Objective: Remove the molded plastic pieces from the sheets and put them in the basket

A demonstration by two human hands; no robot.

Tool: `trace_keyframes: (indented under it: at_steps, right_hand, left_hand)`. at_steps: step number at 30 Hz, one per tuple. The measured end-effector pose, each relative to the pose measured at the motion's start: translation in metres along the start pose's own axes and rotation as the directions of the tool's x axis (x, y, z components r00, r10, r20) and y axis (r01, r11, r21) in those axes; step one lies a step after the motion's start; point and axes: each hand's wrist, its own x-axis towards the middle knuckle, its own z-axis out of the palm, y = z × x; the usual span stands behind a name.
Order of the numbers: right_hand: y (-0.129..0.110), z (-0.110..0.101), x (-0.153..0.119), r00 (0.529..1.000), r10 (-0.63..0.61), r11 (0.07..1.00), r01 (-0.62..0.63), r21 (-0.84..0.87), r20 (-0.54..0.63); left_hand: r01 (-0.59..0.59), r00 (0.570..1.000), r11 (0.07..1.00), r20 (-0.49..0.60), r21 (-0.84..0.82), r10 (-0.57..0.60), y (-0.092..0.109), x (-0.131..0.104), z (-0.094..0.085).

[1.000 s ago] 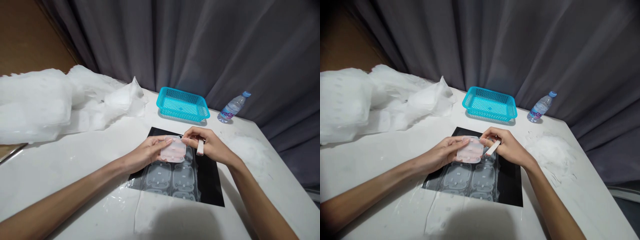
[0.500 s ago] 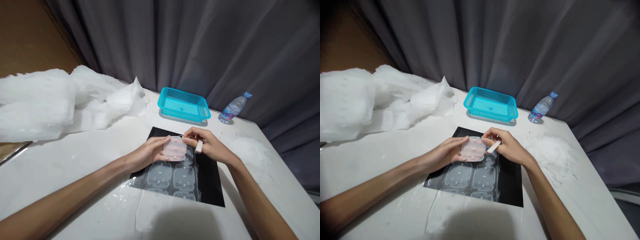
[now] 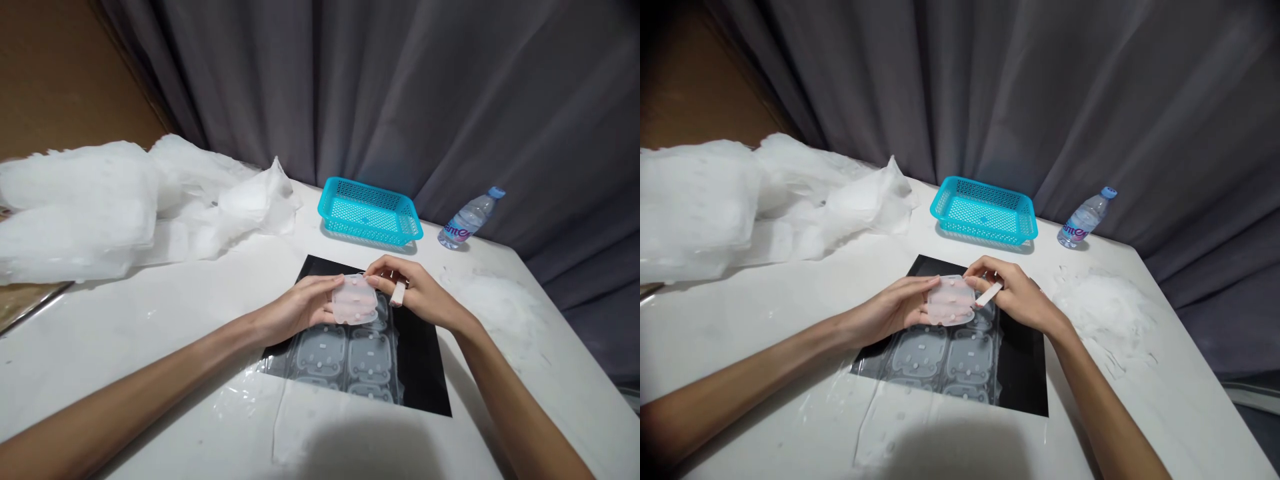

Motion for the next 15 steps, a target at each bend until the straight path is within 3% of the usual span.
trace_keyframes:
  at_steps: [6, 11, 15]
  right_hand:
    - [0.0019, 0.0012, 0.0016, 1.000, -0.016, 0.999, 0.015, -0.048, -0.021]
    - [0.0004, 0.0019, 0.0006, 0.999, -0.038, 0.997, 0.035, -0.067, -0.033]
    - [0.0017, 0.0002, 0.0010, 0.999, -0.030, 0.999, 0.029, -0.044, -0.020]
  left_hand:
    - [0.033, 0.999, 0.999, -0.014, 0.025, -0.032, 0.0012, -0.0019, 0.0010]
    - [0.032, 0.997, 0.998, 0.072, -0.063, -0.028, 0.0018, 0.0011, -0.0023]
    - [0.020, 0.997, 1.000, 0.079, -0.006, -0.019, -0.0027, 0.0042, -0.0068]
